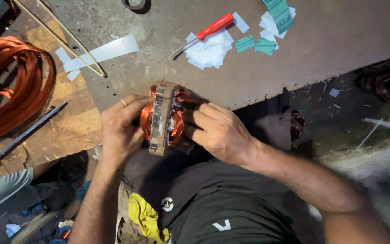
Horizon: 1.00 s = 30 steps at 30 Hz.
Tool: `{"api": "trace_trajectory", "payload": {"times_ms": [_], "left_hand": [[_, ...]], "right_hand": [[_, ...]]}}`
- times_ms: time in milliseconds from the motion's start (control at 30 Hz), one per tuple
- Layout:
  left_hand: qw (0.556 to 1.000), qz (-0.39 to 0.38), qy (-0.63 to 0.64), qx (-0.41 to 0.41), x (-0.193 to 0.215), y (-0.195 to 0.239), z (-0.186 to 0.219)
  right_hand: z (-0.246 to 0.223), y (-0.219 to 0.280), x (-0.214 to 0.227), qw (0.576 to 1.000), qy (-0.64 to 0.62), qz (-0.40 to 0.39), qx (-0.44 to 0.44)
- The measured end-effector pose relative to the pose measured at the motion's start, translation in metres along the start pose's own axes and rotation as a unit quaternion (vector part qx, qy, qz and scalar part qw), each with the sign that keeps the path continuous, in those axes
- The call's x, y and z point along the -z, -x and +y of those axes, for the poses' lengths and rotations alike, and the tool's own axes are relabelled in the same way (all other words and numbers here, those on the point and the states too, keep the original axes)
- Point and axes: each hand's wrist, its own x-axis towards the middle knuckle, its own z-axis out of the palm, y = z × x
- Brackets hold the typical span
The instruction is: The person winds a motor stator core by inserting copper wire coils into the slots and pressing insulation paper strips into the core by hand.
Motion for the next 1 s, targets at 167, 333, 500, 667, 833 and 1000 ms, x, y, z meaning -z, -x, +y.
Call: {"api": "trace_trajectory", "payload": {"times_ms": [167, 333, 500, 667, 833, 1000], "left_hand": [[0.97, -0.003, 0.148, 0.195, -0.009, 0.003, -0.002], [0.961, -0.005, 0.208, 0.181, -0.007, -0.003, -0.001], [0.989, 0.003, 0.037, 0.144, -0.003, -0.017, 0.007], [0.985, -0.005, 0.099, 0.145, 0.002, -0.035, 0.022], [0.972, -0.052, 0.194, 0.119, 0.001, -0.038, 0.024], [0.914, -0.112, 0.362, 0.144, -0.002, -0.04, 0.012]], "right_hand": [[0.004, -0.001, -0.004, 0.998, 0.001, -0.008, 0.061], [0.001, 0.002, 0.001, 0.999, -0.015, -0.018, 0.04], [-0.018, 0.05, 0.021, 0.985, -0.054, 0.142, -0.08], [-0.025, 0.085, 0.0, 0.777, -0.403, 0.151, -0.46], [-0.005, 0.095, -0.026, 0.682, -0.582, 0.143, -0.419], [0.01, 0.103, -0.037, 0.592, -0.706, 0.211, -0.325]]}}
